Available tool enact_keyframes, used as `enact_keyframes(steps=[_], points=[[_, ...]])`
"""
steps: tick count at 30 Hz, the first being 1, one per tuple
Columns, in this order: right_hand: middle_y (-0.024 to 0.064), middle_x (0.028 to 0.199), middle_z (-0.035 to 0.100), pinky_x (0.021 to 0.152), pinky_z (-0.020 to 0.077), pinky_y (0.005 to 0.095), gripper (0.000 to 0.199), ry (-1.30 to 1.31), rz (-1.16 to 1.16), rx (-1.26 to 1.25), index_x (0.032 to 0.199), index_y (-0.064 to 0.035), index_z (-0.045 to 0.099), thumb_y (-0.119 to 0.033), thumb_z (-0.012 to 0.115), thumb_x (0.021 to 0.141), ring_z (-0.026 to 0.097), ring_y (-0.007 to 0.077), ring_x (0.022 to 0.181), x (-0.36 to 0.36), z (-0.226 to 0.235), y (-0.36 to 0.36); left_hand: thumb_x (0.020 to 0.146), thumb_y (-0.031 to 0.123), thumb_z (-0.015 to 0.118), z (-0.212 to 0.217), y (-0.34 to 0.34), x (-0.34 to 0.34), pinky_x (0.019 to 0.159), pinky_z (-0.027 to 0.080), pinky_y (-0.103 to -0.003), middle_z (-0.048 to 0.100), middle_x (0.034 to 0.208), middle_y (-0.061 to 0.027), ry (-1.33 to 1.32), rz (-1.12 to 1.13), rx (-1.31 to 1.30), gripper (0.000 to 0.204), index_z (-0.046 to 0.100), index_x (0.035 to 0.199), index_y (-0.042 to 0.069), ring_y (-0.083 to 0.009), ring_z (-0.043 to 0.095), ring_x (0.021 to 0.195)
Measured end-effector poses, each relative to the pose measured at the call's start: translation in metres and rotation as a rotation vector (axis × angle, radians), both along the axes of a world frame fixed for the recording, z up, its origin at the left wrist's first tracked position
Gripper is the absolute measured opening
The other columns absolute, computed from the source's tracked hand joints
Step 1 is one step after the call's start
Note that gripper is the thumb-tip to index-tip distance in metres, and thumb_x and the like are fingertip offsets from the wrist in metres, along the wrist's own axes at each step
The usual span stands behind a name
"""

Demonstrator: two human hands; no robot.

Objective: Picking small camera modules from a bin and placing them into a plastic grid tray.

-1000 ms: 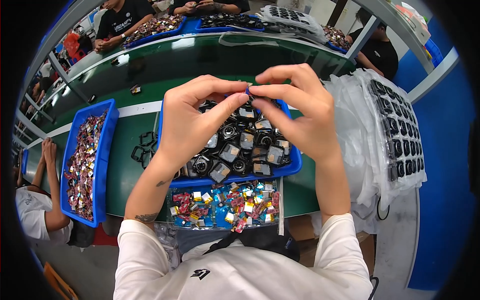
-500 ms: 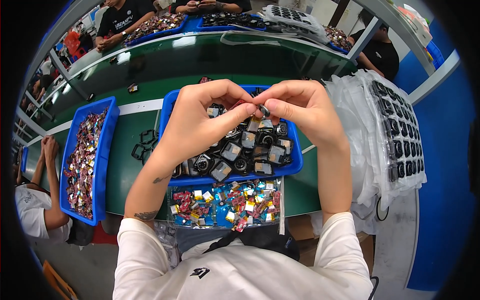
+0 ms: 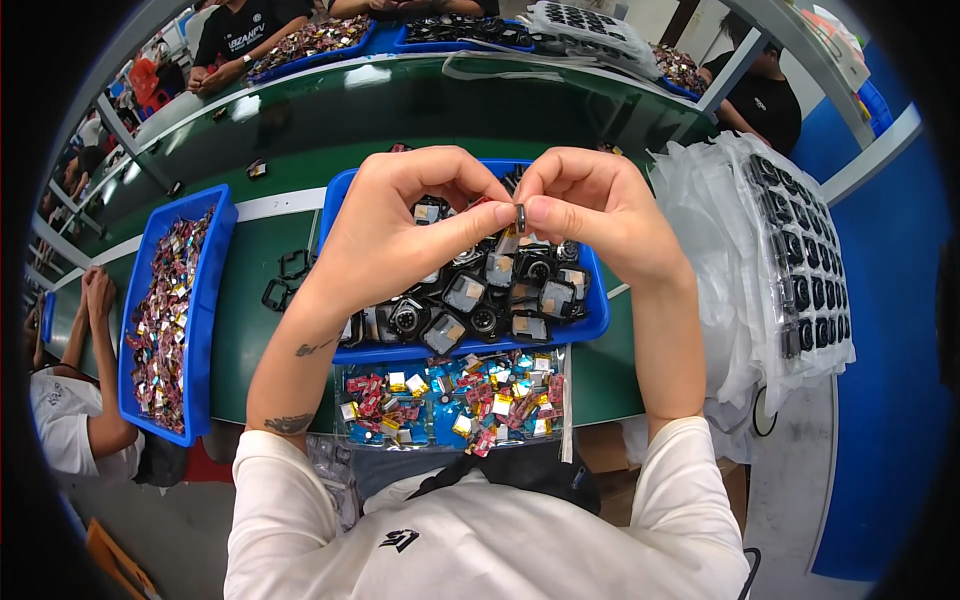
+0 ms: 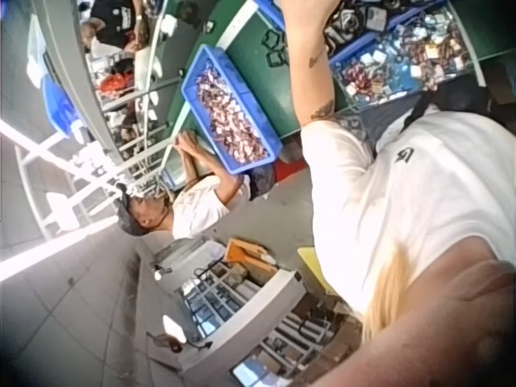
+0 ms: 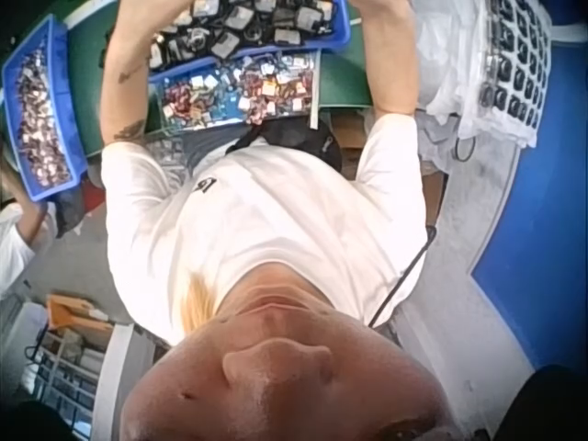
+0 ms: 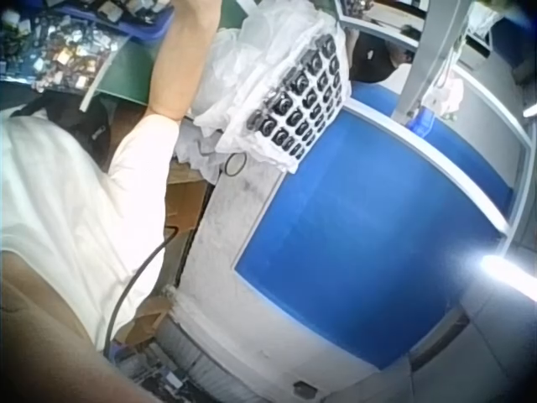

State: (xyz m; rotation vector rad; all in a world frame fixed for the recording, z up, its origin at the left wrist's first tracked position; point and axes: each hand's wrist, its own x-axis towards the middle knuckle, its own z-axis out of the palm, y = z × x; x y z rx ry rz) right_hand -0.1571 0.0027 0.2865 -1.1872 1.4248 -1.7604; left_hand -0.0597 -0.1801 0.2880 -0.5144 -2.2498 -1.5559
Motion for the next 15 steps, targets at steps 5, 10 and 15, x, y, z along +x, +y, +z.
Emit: enact_keyframes(steps=[5, 10, 15], points=[[0.0013, 0.081, 0.062, 0.066, 0.0447, 0.0198, 0.016, 0.036, -0.017, 0.02, 0.089, -0.0006, 0.061, -0.015, 0.067, 0.084, 0.056, 0.0053, 0.073, -0.0005, -0.0009, 0.0004, 0.08, 0.003, 0.066, -0.0005, 0.0007, -0.0006, 0.068, 0.045, -0.022, 0.062, 0.079, -0.005, -0.016, 0.011, -0.021, 0.008, 0.064, 0.083, -0.004, -0.0092, 0.057, 0.074], [-0.0016, 0.08, 0.058, 0.066, 0.0425, 0.0186, 0.017, 0.057, -0.002, 0.069, 0.09, -0.0008, 0.059, -0.016, 0.063, 0.087, 0.052, 0.0037, 0.073, 0.0026, -0.0013, -0.0008, 0.079, 0.003, 0.067, -0.0004, 0.0004, -0.0005, 0.067, 0.045, -0.022, 0.062, 0.08, -0.0049, -0.03, 0.03, -0.027, 0.008, 0.064, 0.083, -0.004, -0.009, 0.056, 0.073], [-0.0037, 0.081, 0.055, 0.061, 0.0392, 0.0186, 0.016, 0.145, -0.101, 0.063, 0.091, -0.0014, 0.056, -0.017, 0.058, 0.09, 0.046, 0.002, 0.07, -0.0046, -0.0021, 0.0003, 0.078, 0.006, 0.066, 0.0011, -0.0047, -0.0024, 0.063, 0.042, -0.02, 0.062, 0.074, -0.0025, 0.029, 0.219, -0.161, 0.009, 0.064, 0.08, -0.003, -0.0071, 0.054, 0.068]])
